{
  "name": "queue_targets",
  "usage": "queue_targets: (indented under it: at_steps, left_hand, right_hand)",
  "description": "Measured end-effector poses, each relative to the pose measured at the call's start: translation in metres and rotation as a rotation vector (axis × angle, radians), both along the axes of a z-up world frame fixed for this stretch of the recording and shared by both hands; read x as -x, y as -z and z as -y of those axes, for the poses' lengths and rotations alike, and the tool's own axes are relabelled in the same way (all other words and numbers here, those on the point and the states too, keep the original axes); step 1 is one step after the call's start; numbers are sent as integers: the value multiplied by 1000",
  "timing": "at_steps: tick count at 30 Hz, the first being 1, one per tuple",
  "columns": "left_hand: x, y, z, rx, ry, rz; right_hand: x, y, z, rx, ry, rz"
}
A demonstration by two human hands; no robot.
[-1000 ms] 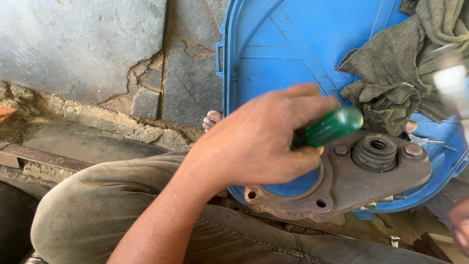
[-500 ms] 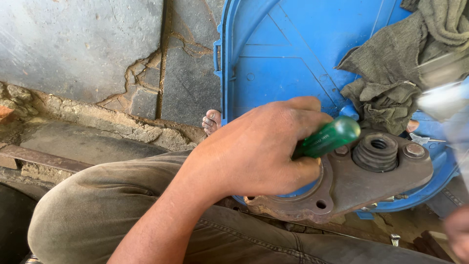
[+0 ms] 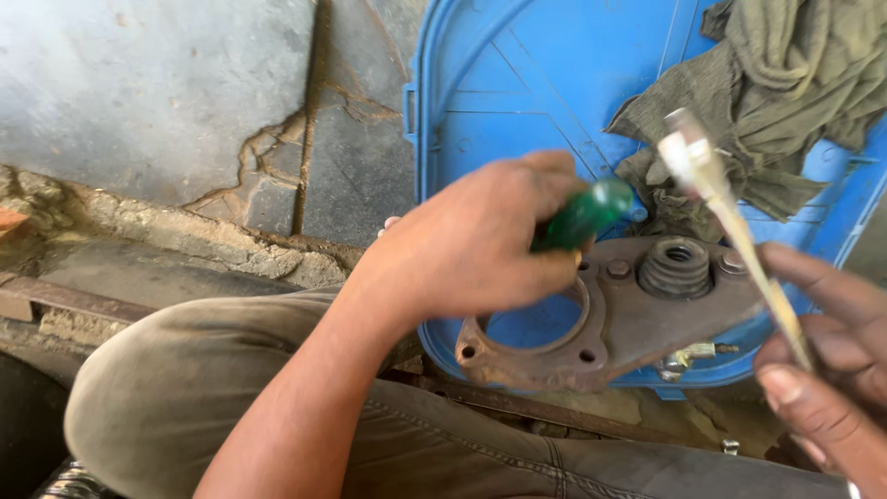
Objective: The person is sitting on the ground and using a green screwdriver and a wrench to disassemble a metal mechanical part, likely a carburetor, resting on a blue plastic lid. They use the screwdriver to pry and loosen components and the wrench to strike the screwdriver handle for leverage.
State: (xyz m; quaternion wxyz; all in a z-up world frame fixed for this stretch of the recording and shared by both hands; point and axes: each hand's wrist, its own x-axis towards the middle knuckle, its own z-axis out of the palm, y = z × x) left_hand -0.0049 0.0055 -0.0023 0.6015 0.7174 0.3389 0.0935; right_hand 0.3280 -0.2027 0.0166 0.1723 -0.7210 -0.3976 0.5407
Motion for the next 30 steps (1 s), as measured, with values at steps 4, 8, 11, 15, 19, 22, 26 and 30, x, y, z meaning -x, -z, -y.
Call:
queue_targets:
  at_steps: [4,8,11,15,19,22,26,30]
  left_hand:
    - [5,2,3,-106,-56,80]
    - [-3,5,6,-277,29,19]
    - [-5,7,10,-102,99,-69]
    - [-4,9,19,-161,123,-31]
    - [0,18,28,38,109,133]
    - [0,10,40,130,-50,222]
    - [23,-26,60,-176,-353,-15]
    - [33,-42,87,-554,-283,-85]
  right_hand:
    - [8,-16,-10,-120,8,53]
    - [34,-43,-31,-204,-68,111]
    - [64,-61,-45,-124,-296,373]
    - [90,-74,-58,-103,-390,514]
    - [100,-80,-57,-599,-567,465]
    - [104,-91,-53,-358,-468,601]
    - [97,-97,-30,-454,-264,580]
    - [65,-57,-7,-464,-70,382]
